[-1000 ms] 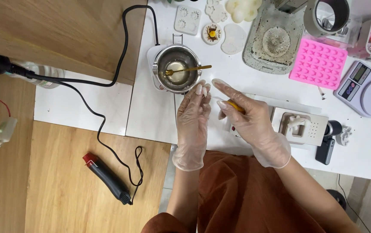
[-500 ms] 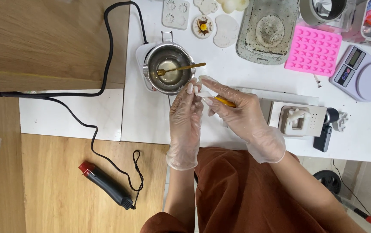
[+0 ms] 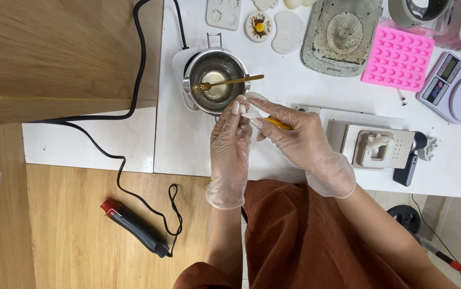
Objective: The recorder is preparing a candle mold, weighing wax components, and positioning a wick.
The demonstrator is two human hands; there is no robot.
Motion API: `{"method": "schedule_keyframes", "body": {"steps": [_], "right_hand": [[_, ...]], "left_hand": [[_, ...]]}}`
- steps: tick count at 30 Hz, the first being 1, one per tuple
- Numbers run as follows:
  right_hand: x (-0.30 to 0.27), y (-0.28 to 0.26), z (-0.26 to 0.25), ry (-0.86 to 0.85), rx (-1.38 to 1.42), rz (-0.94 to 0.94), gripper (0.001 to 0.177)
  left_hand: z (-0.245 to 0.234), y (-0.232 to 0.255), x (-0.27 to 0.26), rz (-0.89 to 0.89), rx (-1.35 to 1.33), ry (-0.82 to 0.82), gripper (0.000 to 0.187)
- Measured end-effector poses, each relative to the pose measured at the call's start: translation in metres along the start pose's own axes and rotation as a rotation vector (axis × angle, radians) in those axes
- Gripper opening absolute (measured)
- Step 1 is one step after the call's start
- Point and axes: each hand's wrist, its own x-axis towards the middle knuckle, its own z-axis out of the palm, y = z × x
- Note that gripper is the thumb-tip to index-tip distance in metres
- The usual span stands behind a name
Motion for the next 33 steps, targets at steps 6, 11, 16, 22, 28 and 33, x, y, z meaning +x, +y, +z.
{"method": "schedule_keyframes", "body": {"steps": [6,11,16,22,28,33], "right_hand": [[0.001,-0.004,0.001,0.017,0.01,-0.022,0.041],[0.003,-0.001,0.004,0.01,-0.004,0.001,0.04],[0.004,0.006,0.008,0.022,0.066,-0.07,0.035],[0.003,0.009,0.01,0.004,0.112,-0.044,0.035],[0.003,0.006,0.013,0.041,0.045,-0.049,0.03],[0.002,0.007,0.019,0.067,0.058,-0.045,0.031]], "left_hand": [[-0.005,-0.001,0.003,0.0,-0.03,-0.016,0.026],[-0.008,0.001,0.006,0.004,-0.018,-0.022,0.028],[-0.01,-0.002,0.009,-0.024,-0.052,0.043,0.027],[-0.018,-0.005,0.01,0.029,-0.019,0.013,0.027],[-0.017,-0.002,0.009,0.054,0.026,0.012,0.028],[-0.021,-0.003,0.01,0.071,0.006,-0.015,0.028]]}}
